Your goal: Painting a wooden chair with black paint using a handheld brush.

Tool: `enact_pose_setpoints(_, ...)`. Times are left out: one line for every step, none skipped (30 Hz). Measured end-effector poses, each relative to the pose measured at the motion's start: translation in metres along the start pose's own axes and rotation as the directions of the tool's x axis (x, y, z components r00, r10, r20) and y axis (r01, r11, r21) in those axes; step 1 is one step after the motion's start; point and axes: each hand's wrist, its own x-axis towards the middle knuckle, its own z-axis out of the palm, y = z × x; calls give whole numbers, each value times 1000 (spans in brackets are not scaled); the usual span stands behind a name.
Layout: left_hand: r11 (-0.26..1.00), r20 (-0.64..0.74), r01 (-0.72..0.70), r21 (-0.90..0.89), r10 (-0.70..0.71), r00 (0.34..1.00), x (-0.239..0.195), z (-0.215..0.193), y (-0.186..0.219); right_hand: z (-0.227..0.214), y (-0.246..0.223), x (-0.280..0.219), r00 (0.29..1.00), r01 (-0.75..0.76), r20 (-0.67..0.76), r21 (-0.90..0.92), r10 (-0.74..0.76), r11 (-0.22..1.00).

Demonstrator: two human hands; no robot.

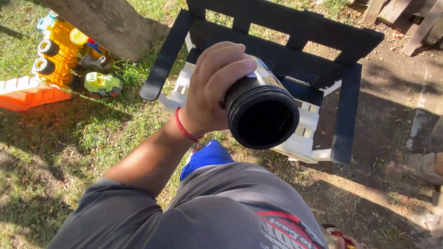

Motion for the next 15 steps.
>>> enact_pose_setpoints(998, 10, -2, -56, 3, 1000, 1, -5, -8, 8, -4, -1, 1000, 12, -27, -2, -12, 1000)
enact_pose_setpoints(993, 22, -4, -115, 6, 1000, 1, -11, -15, 16, -6, -6, 998, 20, -57, -5, -20, 1000)
enact_pose_setpoints(992, 23, -11, -122, 14, 1000, 3, -16, -24, 25, -8, -10, 998, 18, -64, 1, -17, 1000)
enact_pose_setpoints(985, 32, -51, -164, 57, 998, 5, -22, -32, 32, -9, -18, 995, 21, -94, -5, -21, 1000)
enact_pose_setpoints(974, 39, -90, -206, 101, 994, 7, -27, -40, 40, -10, -25, 992, 24, -123, -11, -26, 1000)
enact_pose_setpoints(973, 43, -89, -213, 100, 994, 9, -34, -46, 45, -9, -31, 992, 17, -126, -11, -18, 1000)
enact_pose_setpoints(967, 62, -88, -239, 106, 992, 12, -42, -52, 50, -9, -38, 988, 20, -152, -21, -23, 1000)
enact_pose_setpoints(962, 76, -90, -258, 113, 991, 15, -52, -60, 57, -12, -41, 984, 30, -174, -32, -35, 999)
enact_pose_setpoints(962, 76, -90, -257, 113, 991, 15, -62, -66, 64, -16, -44, 984, 31, -174, -32, -36, 999)
enact_pose_setpoints(962, 85, -56, -266, 82, 993, 15, -73, -73, 75, -21, -42, 981, 46, -188, -39, -53, 998)
enact_pose_setpoints(961, 95, -22, -274, 50, 994, 14, -84, -79, 86, -26, -40, 977, 62, -203, -47, -70, 997)
enact_pose_setpoints(964, 98, -22, -263, 50, 994, 15, -98, -82, 98, -30, -42, 978, 67, -193, -43, -74, 997)
enact_pose_setpoints(960, 138, 28, -279, 12, 990, 16, -112, -83, 109, -33, -43, 975, 81, -205, -51, -90, 995)
enact_pose_setpoints(951, 180, 76, -299, -22, 983, 18, -124, -84, 118, -35, -47, 970, 92, -222, -57, -103, 994)
enact_pose_setpoints(953, 182, 74, -294, -20, 983, 12, -128, -89, 130, -70, -58, 970, 94, -218, -53, -103, 994)
